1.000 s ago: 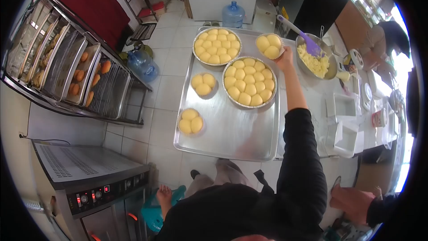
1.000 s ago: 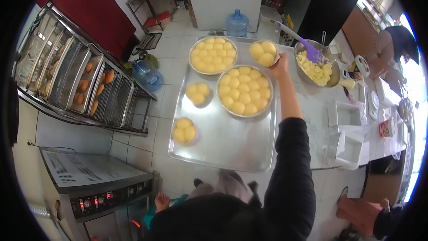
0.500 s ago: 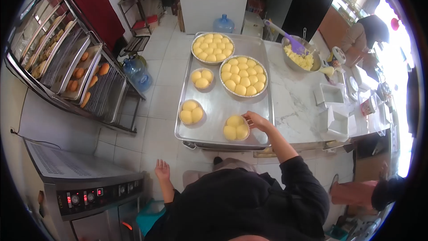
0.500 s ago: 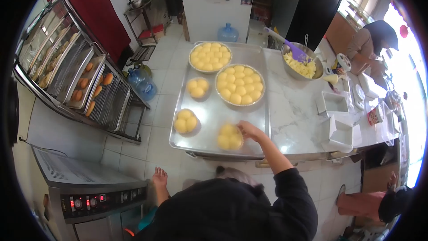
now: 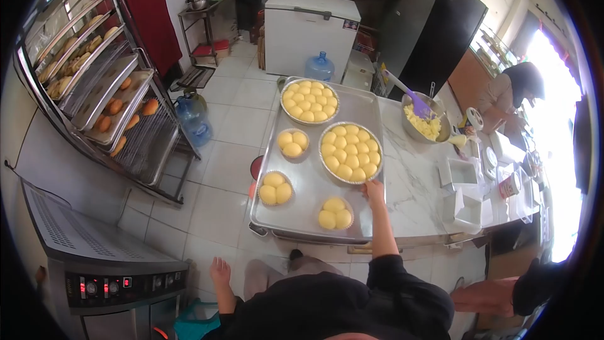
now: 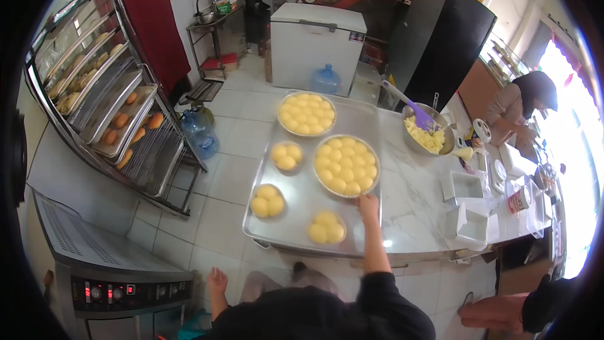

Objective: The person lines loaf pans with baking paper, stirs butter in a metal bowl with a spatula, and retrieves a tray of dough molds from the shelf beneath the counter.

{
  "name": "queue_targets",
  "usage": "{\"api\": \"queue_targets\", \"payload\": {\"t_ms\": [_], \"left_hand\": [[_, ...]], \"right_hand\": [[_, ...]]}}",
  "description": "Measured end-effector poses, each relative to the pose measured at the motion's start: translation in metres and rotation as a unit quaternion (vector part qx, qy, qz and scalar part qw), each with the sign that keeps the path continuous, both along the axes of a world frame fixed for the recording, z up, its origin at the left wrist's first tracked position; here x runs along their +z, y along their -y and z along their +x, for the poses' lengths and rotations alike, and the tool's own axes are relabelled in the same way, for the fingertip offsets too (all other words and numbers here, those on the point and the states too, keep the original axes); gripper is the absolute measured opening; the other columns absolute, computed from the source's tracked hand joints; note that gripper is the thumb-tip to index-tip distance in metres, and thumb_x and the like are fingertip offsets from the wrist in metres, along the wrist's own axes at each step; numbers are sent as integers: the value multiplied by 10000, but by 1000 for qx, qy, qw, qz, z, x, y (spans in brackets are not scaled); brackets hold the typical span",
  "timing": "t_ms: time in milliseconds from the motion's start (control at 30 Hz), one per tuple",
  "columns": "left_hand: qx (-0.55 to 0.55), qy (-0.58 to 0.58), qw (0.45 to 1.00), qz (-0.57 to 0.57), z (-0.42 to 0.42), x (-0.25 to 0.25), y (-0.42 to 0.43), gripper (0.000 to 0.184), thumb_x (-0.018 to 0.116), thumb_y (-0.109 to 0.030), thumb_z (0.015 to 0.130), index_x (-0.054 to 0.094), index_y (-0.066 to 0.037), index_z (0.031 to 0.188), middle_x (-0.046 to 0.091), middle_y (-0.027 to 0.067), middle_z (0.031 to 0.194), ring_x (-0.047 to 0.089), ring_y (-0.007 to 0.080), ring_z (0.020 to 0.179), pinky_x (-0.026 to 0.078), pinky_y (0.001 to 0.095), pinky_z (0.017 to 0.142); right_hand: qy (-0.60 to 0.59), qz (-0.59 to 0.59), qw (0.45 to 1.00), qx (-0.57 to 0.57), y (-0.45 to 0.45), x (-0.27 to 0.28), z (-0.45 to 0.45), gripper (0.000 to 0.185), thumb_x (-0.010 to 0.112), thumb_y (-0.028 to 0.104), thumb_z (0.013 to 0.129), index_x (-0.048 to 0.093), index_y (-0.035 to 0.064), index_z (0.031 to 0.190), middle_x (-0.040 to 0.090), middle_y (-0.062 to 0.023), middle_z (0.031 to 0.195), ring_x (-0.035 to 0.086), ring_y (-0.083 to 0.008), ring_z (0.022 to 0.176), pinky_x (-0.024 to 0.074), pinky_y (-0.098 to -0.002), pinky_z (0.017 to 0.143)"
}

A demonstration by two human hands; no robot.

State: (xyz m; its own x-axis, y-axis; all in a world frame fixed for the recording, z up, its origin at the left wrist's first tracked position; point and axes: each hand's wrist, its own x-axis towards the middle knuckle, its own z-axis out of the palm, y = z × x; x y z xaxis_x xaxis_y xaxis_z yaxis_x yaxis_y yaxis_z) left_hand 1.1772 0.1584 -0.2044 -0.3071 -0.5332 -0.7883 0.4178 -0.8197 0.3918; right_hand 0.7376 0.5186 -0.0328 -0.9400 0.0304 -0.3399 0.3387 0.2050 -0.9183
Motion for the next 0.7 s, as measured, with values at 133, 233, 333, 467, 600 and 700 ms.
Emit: {"api": "queue_targets", "payload": {"t_ms": [133,233,333,467,600,700], "left_hand": [[-21,38,998,-39,36,-12,12,467,389,-304,857,347,-146,1295,389,54,1257,409,231,1029,390,353,811],[-52,48,993,-95,44,24,42,522,406,-361,843,309,-155,1313,364,76,1282,366,282,1117,351,401,873],[-67,-20,987,-148,40,109,102,592,407,-433,833,247,-170,1339,323,107,1314,318,318,1176,319,457,905],[-116,-164,962,-185,-29,219,159,583,372,-450,861,219,-175,1352,394,139,1209,421,305,1050,377,464,828],[-200,-133,928,-284,-60,251,199,472,420,-376,874,325,-152,1279,486,65,835,476,133,682,406,248,555],[-87,-80,955,-273,-50,255,232,302,437,-269,882,441,-119,1143,428,-36,606,334,27,460,289,174,384]], "right_hand": [[-80,172,969,157,-65,-63,-28,340,455,297,833,586,-2,737,556,-73,608,528,-134,498,410,-261,443],[-212,555,802,65,-34,19,-6,425,447,300,866,434,-8,1158,485,-221,1129,487,-315,1030,402,-397,825],[-386,110,902,-160,140,149,79,435,383,298,896,386,2,1215,412,-146,1229,436,-260,1082,347,-378,906],[-396,-51,911,104,339,120,184,478,387,256,887,294,0,1279,342,-144,1291,331,-262,1191,243,-360,999],[-267,-115,776,559,484,120,342,664,546,301,824,226,-5,1319,373,-161,1236,333,-300,1178,252,-367,988],[-214,-157,713,649,503,98,333,718,537,385,823,205,5,1334,449,-149,1155,403,-259,1113,292,-356,956]]}}
